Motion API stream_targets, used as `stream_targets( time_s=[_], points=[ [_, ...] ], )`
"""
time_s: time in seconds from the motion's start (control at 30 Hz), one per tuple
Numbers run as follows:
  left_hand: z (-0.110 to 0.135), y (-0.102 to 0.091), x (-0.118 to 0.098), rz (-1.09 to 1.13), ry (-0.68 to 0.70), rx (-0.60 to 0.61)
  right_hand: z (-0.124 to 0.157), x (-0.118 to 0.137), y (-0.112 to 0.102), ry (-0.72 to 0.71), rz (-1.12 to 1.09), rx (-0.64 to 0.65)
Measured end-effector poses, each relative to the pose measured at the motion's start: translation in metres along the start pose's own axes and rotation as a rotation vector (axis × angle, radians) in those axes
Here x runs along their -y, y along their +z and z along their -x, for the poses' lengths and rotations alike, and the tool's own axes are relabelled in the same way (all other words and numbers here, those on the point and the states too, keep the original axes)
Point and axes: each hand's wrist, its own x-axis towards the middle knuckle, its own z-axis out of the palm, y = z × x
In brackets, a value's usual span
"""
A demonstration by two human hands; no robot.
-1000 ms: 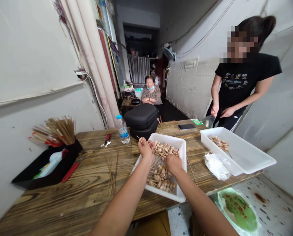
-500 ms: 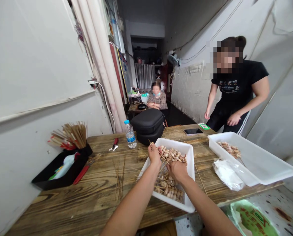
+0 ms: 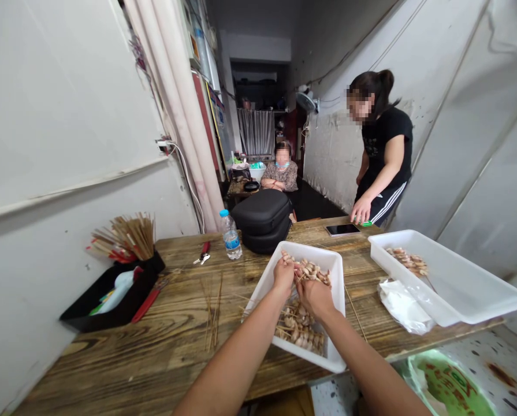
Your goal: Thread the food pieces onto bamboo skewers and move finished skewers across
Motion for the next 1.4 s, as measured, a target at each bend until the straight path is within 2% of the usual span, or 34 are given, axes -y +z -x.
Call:
stream_targets(
  time_s=[0.1,0.4,0.7,0.97,1.23,1.4],
  points=[
    [0.003,0.0,-0.001,0.001,-0.024,0.059,0.0,0.0,-0.001,0.015,0.001,0.005],
    [0.004,0.001,0.001,-0.029,-0.02,0.138,0.001,0.002,-0.001,0.027,0.033,0.009],
    [0.002,0.002,0.004,0.011,-0.052,0.142,0.0,0.003,-0.002,0.009,0.0,-0.021],
    [0.001,0.006,0.016,-0.085,0.038,0.103,0.0,0.0,0.001,-0.064,-0.017,-0.003],
    [0.008,0.007,0.013,-0.01,-0.062,0.123,-0.002,-0.001,0.004,-0.096,0.0,-0.003],
    [0.005,0.007,0.018,-0.063,-0.015,0.098,-0.001,0.0,0.004,-0.059,0.024,0.015]
  ],
)
